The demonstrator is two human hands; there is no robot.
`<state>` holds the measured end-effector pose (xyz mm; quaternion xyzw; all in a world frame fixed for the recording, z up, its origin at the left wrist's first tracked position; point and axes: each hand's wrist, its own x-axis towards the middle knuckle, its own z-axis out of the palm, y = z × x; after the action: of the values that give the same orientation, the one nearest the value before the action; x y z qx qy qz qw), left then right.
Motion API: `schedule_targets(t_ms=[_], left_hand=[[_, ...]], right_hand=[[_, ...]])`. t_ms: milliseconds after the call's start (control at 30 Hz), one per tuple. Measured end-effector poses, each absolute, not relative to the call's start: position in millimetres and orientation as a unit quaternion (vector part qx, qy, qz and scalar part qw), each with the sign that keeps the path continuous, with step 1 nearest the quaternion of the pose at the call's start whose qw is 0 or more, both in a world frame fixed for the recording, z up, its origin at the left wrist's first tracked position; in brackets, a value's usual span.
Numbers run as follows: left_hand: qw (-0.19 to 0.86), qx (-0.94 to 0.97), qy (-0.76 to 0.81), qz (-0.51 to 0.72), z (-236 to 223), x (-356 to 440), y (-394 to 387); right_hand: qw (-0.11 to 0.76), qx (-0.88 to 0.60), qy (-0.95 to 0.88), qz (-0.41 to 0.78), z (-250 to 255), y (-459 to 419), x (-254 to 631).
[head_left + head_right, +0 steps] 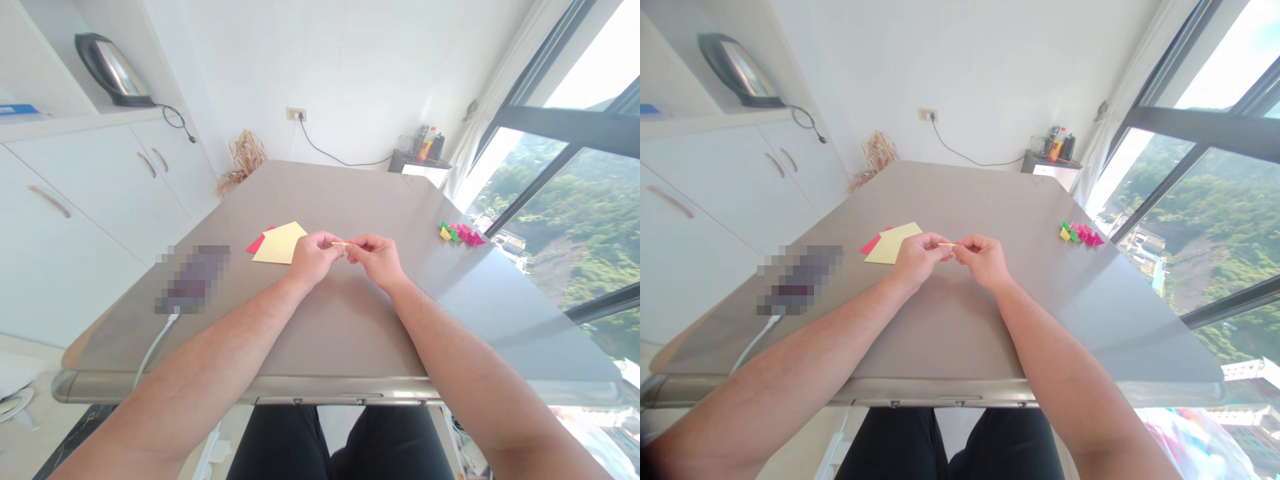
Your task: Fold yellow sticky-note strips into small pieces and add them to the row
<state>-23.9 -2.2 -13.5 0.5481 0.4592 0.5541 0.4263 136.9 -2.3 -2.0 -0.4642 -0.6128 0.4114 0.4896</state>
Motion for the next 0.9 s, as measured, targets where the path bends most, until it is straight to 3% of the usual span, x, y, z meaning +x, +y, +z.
schedule_targets(t_ms=[700, 900], left_hand=[[0.489, 0.513, 0.470, 0.526, -6.0, -25.0, -2.1], [0.558, 0.441, 0.483, 0.512, -17.5, -33.0, 9.9]], right_hand=[[0.470, -0.491, -0.587, 0.440, -1.3, -1.7, 135.7], [0.490, -0.446, -0.597, 0.451, -4.9, 1.6, 138.7]])
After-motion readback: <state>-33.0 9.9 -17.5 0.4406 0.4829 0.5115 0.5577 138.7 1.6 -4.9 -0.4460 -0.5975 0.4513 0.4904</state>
